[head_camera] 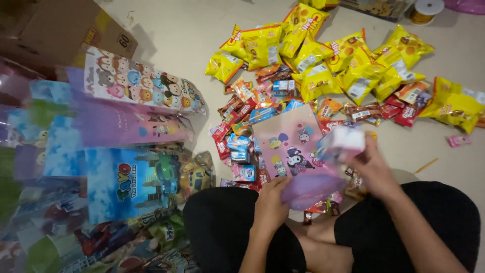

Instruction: A person is sitting on the floor, sorting through a large pile of various snacks and candies, and packing them into clear plastic bags and decorative gift bags.

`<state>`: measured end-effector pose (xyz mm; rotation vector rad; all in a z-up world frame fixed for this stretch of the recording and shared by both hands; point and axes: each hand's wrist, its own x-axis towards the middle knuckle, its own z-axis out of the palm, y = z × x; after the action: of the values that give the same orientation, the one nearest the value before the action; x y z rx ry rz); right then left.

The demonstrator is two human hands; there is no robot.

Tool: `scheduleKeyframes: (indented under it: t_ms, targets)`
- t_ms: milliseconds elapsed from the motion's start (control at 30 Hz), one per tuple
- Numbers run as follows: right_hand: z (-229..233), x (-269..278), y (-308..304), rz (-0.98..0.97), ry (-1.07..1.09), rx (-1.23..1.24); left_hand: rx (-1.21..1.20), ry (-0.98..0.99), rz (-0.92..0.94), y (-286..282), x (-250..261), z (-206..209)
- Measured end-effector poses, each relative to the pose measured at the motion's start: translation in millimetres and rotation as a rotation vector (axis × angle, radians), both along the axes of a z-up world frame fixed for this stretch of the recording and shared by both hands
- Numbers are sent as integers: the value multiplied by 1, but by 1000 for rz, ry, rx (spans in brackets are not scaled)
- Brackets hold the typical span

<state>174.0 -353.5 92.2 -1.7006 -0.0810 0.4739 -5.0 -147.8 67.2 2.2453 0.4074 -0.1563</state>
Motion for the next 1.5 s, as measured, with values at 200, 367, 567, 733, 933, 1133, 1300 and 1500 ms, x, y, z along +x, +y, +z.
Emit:
scheduleKeyframes:
  t_ms: [200,367,567,733,933,1133,1300,1500]
  targets:
    - [0,-57,24,795,-218,-224,-56,-31,44,-3,0,-2]
    - [-82,-76,29,853,-833,-917,-67,-34,28,1,-4,-20]
    - [-163,-74,40,838,-907,-1231,-113,-71,-31,11,2,-54]
    - [-162,-64,40,834,-823,-1114,-65,-40,-68,23,10,-42]
    - [9,-50,47,838,-451,-639,-168,-90,-53,36,9,-31]
    - [-87,46,-9,185,-363,-356,-73,-68,-3,31,8,-11]
    - [-207,96,-55,-174,-292,-990,-56,-78,-4,33,12,-15]
    - [-239,98,-71,-113,-201,-814,-96,-111,11,31,7,-13]
